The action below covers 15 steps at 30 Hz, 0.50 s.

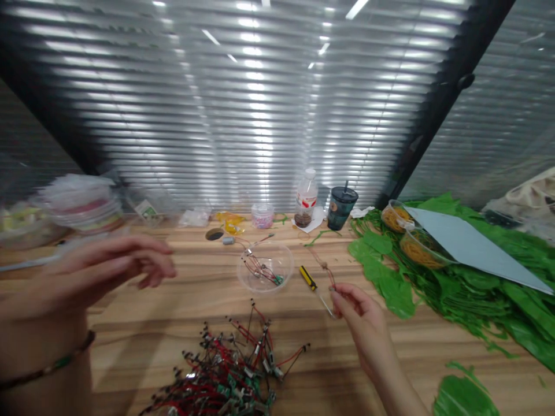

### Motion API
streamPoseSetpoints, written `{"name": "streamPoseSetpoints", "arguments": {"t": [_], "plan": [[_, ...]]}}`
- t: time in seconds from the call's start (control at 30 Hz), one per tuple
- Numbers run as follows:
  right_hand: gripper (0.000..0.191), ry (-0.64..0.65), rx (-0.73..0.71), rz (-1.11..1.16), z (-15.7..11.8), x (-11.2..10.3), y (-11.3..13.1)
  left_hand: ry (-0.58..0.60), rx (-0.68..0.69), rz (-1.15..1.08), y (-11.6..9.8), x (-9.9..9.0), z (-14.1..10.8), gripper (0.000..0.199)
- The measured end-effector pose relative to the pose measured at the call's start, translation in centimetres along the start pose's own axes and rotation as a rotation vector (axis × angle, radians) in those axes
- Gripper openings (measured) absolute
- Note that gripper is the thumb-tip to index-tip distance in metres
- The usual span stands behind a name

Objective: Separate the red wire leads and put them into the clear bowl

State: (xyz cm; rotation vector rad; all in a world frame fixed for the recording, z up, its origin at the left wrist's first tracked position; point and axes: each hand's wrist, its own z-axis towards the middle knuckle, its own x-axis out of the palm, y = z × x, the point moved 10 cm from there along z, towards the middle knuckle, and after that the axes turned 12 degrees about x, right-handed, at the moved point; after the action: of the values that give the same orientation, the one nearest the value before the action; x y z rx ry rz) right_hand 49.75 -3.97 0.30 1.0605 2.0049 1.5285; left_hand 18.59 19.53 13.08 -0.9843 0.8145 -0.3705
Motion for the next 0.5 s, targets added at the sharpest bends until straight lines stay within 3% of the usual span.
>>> {"name": "streamPoseSetpoints", "arguments": {"t": [0.07, 0.17, 0.27, 0.37, 0.5], "plan": [[0.034, 0.092, -0.07, -0.119, 0.0, 3.5, 1.7, 0.12, -0.084, -0.022, 1.6, 3.4, 2.0, 0.043], [0.03, 0.244, -0.229, -0.241, -0.2, 9.1, 3.9, 0.045, -0.158, -0.036, 3.6, 6.6, 4.8, 0.045], [0.025, 0.341, -0.38, -0.349, -0.3, 13.5, 4.8, 0.041, -0.168, -0.151, 4.7, 9.5, 5.9, 0.05], [0.018, 0.325, -0.55, -0.586, -0.3, 15.8, 5.0, -0.033, -0.136, -0.288, 5.1, 9.8, 6.1, 0.048], [0.009, 0.285, -0.626, -0.768, 0.7, 16.3, 4.9, -0.177, -0.173, -0.397, 6.6, 8.6, 6.0, 0.042]]}}
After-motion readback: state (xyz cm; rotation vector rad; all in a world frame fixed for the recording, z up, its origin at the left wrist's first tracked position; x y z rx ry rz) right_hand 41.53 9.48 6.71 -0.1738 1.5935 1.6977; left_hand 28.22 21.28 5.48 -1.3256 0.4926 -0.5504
